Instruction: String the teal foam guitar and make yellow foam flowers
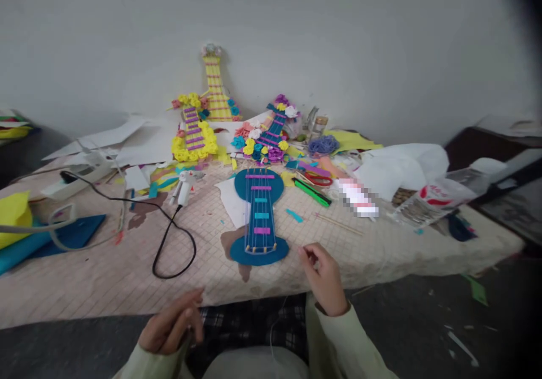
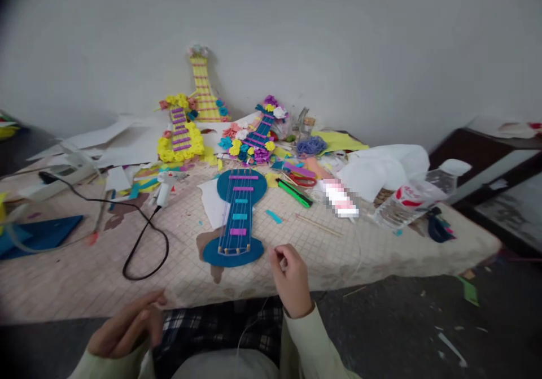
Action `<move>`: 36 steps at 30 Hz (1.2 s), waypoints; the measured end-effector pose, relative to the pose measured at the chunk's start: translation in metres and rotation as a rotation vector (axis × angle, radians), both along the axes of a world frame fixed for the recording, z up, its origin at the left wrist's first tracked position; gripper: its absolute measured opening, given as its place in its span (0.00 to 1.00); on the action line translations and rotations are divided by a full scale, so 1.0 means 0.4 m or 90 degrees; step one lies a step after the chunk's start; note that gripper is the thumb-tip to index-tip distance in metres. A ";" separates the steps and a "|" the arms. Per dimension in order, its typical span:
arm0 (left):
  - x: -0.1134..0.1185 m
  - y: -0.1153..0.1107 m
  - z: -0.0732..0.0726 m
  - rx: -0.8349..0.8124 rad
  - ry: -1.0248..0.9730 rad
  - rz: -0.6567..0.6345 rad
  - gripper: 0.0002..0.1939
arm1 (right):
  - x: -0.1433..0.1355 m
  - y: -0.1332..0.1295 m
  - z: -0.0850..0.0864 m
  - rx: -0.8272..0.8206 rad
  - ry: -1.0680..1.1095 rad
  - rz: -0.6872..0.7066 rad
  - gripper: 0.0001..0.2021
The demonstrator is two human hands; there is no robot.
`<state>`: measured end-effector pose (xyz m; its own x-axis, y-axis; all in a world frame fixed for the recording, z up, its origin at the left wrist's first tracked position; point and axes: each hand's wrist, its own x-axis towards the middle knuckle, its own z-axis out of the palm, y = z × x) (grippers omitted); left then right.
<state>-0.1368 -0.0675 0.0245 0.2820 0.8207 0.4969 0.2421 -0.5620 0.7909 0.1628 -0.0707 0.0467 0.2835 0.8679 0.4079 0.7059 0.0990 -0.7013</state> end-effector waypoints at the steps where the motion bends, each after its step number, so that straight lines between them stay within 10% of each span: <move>1: 0.024 0.023 0.011 0.010 -0.012 0.008 0.17 | 0.025 0.002 -0.001 -0.007 -0.029 -0.016 0.12; 11: 0.147 0.188 0.150 0.213 0.032 -0.196 0.19 | 0.318 0.115 -0.017 -0.025 -0.148 -0.162 0.08; 18: 0.209 0.219 0.208 0.127 0.023 -0.186 0.17 | 0.190 0.085 0.095 -0.102 -0.063 -0.046 0.09; 23: 0.298 0.230 0.210 -0.155 -0.066 -0.187 0.19 | 0.062 0.056 0.179 -0.200 0.115 0.187 0.12; 28: 0.342 0.218 0.207 -0.335 -0.087 -0.232 0.15 | 0.036 0.051 0.185 -0.223 0.117 0.234 0.11; 36: 0.303 0.222 0.218 -0.089 -0.007 -0.268 0.06 | 0.051 0.058 0.163 -0.380 0.362 0.369 0.15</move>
